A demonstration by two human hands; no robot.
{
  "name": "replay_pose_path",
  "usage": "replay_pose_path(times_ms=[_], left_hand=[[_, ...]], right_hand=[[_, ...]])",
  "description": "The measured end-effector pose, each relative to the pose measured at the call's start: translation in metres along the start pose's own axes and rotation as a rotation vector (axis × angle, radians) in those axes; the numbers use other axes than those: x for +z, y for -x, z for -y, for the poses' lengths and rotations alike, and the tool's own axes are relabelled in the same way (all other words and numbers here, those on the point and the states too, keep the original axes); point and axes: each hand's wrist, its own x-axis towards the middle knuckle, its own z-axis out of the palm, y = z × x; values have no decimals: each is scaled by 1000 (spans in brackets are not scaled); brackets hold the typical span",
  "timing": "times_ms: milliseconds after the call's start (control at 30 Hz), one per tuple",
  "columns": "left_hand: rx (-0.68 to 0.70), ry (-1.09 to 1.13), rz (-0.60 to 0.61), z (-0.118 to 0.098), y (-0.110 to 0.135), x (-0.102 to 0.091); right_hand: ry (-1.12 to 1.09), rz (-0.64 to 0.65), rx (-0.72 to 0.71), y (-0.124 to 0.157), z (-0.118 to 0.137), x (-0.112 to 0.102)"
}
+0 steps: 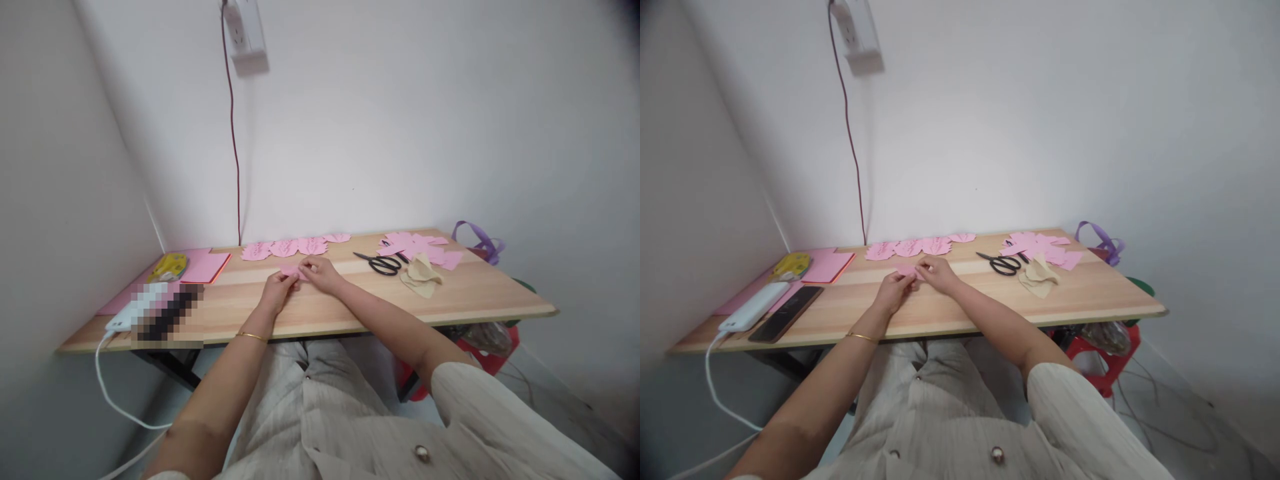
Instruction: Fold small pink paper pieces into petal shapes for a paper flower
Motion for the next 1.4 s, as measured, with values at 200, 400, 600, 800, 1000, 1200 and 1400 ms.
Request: replay_pose_path(times_ms=[200,400,600,800,1000,1200,1400], left_hand=[[-5,-81,-18,1,0,-2],[-6,-156,-29,-1,2,0],[-7,-99,-8,-3,3,0],[31,-232,59,-2,5,1],[17,-210,60,-4,6,2],[35,-178,30,-5,6,3],[27,-131,42,-2,3,1]], right_hand=[[-107,23,134,0,2,-1],[-122,48,206,1,2,-1],[-123,66,223,-1,-2,-1],[-121,87,183,0,-3,-1],[-74,86,157,0,-2,-1],[-131,116,166,0,-1,-3],[-165,148,179,1,0,-5]])
